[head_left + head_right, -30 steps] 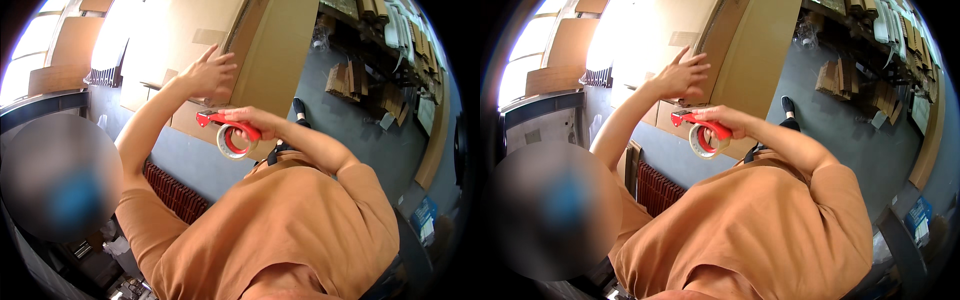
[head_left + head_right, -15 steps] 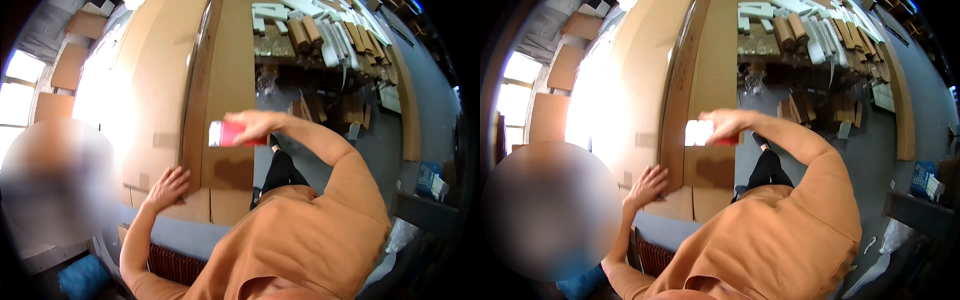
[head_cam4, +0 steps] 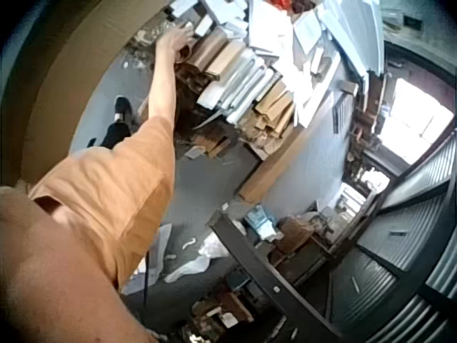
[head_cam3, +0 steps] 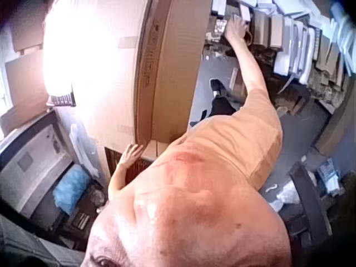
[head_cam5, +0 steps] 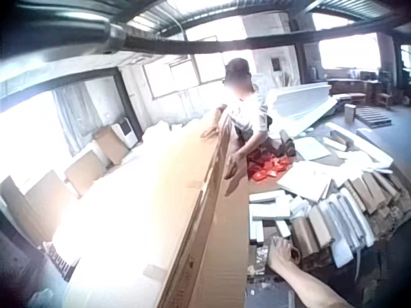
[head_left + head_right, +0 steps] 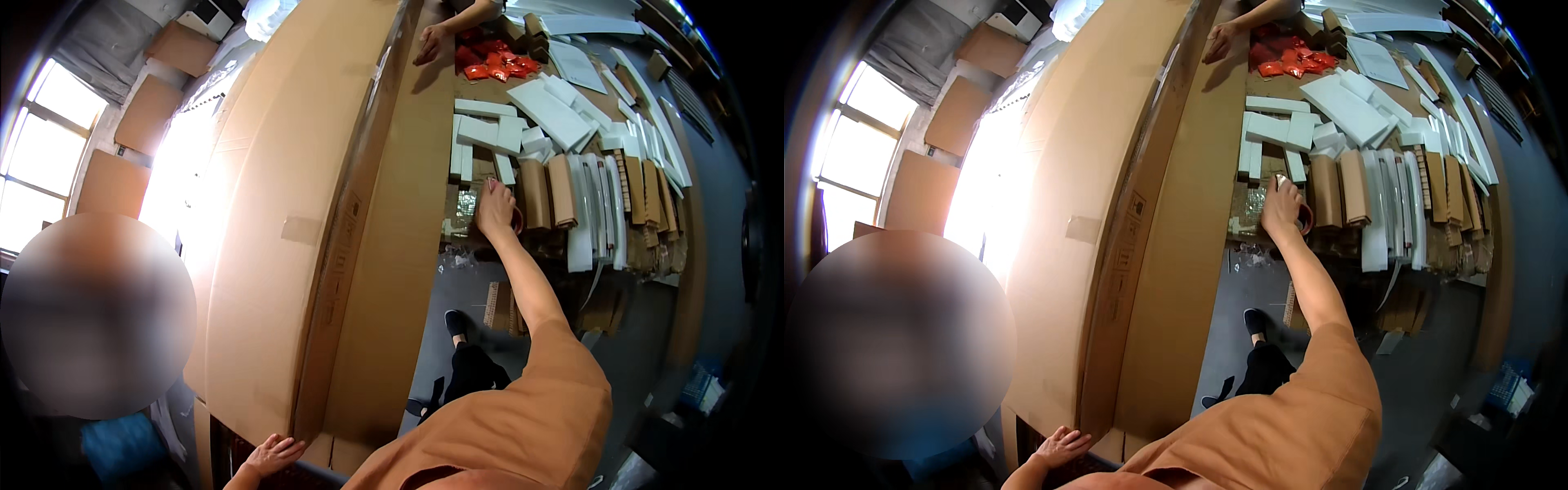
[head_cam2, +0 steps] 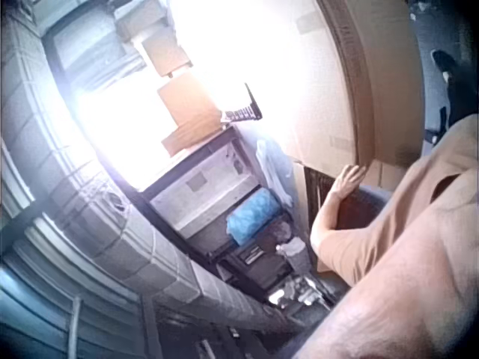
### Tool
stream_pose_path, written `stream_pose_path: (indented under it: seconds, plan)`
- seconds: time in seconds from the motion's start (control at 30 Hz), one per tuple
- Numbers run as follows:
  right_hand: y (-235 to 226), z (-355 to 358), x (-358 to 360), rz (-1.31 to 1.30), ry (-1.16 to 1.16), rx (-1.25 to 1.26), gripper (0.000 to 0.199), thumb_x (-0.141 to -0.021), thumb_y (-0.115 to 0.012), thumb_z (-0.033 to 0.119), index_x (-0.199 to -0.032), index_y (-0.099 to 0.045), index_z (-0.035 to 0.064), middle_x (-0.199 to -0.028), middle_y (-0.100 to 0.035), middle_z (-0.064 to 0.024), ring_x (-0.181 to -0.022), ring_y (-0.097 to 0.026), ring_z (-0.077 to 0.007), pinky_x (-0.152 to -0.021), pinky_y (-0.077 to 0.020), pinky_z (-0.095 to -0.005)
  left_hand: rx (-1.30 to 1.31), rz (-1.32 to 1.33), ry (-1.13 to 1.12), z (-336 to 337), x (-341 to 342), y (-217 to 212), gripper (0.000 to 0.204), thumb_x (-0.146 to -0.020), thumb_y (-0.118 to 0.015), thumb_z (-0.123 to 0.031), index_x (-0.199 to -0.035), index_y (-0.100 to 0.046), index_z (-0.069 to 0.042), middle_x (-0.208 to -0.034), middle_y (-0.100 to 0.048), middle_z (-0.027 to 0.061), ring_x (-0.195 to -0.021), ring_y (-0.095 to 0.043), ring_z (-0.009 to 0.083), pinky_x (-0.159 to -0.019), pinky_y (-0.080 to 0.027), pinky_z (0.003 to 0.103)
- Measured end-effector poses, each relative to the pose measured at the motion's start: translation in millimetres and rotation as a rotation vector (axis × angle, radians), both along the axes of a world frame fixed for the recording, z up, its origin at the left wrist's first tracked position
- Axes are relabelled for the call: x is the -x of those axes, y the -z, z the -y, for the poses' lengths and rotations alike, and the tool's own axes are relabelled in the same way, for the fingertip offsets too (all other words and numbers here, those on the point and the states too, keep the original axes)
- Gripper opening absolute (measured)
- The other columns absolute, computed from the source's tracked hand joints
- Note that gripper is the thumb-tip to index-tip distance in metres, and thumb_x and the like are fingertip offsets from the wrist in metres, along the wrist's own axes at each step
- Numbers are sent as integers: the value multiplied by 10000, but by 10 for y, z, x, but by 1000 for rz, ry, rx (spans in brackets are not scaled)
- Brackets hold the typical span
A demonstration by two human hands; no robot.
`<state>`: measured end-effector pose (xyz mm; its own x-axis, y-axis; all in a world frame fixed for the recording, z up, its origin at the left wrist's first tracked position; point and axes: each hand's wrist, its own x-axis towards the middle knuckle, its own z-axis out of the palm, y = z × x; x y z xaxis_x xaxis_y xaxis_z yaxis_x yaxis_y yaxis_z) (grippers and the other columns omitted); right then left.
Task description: The person assembles a large cardboard box and secures it with packing tape. They then place a large sheet of bubble wrap on the floor and arrange several wooden slats on top of it. The person wraps the wooden slats in the bubble wrap and places them into the cardboard box.
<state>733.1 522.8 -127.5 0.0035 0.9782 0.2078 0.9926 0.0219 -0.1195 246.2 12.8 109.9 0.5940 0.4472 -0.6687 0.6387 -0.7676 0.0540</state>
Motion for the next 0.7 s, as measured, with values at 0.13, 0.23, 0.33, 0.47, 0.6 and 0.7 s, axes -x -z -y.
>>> stream_pose_path:
  seconds: [0.13, 0.23, 0.33, 0.47, 0.6, 0.7]
  plan:
    - [-726, -1218, 606, -782, -260, -267, 586, -882, -552, 257, -1376, -340, 23, -1191, -461, -283, -1121, -457, -413, -950, -379, -466, 156, -59, 47, -163, 81, 9, 434, -864, -435, -236, -1294, -485, -257, -1394, -398, -66, -1213, -403, 150, -938, -372, 414]
    - [-1079, -2053, 1340, -1136, -251, -177, 666, -927, -422, 387, -1442, -193, 32, -1384, -247, -337, -1294, -281, -454, -1062, -282, -446, 50, 98, -41, 146, 177, 180, 407, -825, -486, -275, -1206, -547, -147, -1376, -420, 28, -1248, -351, 221, -1015, -298, 447]
    - [-1158, -2626, 1923, -1269, -245, -81, 703, -929, -403, 411, -1478, -79, 112, -1424, -33, -401, -1346, -94, -517, -1096, -207, -470, 109, 125, -111, 65, 127, 144, 384, -824, -475, -282, -1175, -567, -156, -1337, -451, 25, -1213, -377, 226, -986, -328, 444]
    - [-1098, -2645, 2276, -1103, -186, -215, 609, -949, -356, 365, -1481, -73, 275, -1412, 188, -386, -1340, 101, -534, -1112, -95, -505, 206, 108, -237, 53, 112, 156, 396, -828, -481, -231, -1212, -552, -172, -1338, -459, 3, -1170, -425, 151, -977, -350, 380]
    - [-1055, -2786, 2099, -1085, -145, -61, 596, -949, -334, 342, -1482, -90, 238, -1417, 150, -394, -1348, 72, -523, -1112, -95, -517, 305, -82, -35, -198, 60, -27, 468, -877, -423, -200, -1339, -422, -273, -1427, -347, -94, -1202, -403, 91, -945, -350, 308]
    - [-1003, -2573, 2137, -1181, -183, -52, 562, -948, -311, 345, -1468, -182, 175, -1426, 57, -402, -1339, -66, -536, -1113, -151, -488, 207, -16, 20, -166, 109, -32, 490, -856, -445, -163, -1331, -427, -279, -1431, -332, -114, -1244, -331, 63, -954, -317, 272]
